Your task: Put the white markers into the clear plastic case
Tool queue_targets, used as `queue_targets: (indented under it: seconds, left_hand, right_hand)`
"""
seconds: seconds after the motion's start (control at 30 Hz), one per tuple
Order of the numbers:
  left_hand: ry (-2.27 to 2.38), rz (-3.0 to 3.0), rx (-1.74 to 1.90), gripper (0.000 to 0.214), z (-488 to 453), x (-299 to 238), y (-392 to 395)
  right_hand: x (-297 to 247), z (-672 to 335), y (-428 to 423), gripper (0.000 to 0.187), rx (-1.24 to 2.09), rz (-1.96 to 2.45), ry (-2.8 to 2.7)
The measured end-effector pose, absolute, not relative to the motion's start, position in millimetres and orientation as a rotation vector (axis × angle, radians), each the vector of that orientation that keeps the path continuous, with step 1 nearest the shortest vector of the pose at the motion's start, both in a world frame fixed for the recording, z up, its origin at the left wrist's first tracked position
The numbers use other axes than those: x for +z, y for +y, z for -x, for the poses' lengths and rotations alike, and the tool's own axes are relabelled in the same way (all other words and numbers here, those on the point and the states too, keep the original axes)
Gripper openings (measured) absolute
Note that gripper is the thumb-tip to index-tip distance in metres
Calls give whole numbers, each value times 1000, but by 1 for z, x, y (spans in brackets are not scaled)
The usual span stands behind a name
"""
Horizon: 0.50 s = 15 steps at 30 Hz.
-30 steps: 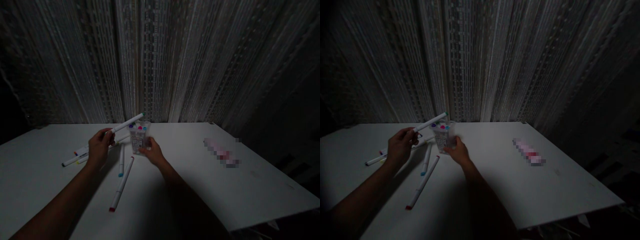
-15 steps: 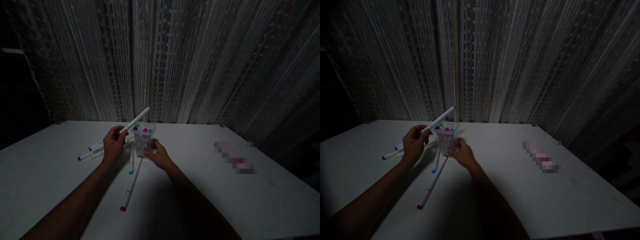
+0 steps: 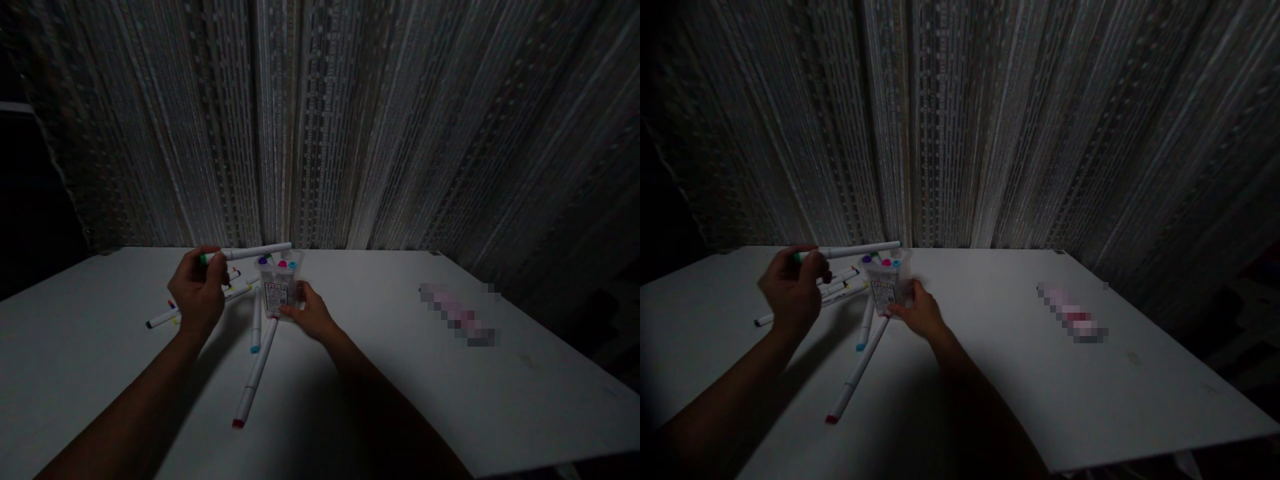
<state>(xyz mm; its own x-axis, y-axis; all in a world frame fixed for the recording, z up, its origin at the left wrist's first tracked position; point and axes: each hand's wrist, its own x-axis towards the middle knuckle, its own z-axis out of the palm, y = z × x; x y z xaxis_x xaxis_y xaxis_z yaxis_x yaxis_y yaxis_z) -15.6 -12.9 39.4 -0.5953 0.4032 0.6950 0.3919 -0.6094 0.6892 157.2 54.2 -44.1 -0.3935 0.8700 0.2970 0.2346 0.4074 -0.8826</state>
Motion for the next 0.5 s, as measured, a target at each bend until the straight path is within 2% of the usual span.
queue_targets:
  seconds: [0.13,0.23,0.3,0.43,0.5]
  left_hand:
    - [1296,-1373,2628,20,14,60,-20]
    - [1317,-1432,2584,23,10,71,-19]
    - [1440,-1547,2407,26,7,74,-15]
    - [1751,-1798,1762,36,2,70,-1]
    - [1801,-1890,1558,40,2,67,5]
  right_hand:
    - [-45,-157,53,53,982,954,-1866]
    - [-43,-157,51,52,967,971,-1892]
    - [-40,-158,48,56,957,980,-1912]
    - [-32,-159,42,62,959,1003,-1984]
    - [-30,-159,40,63,957,1025,-2016]
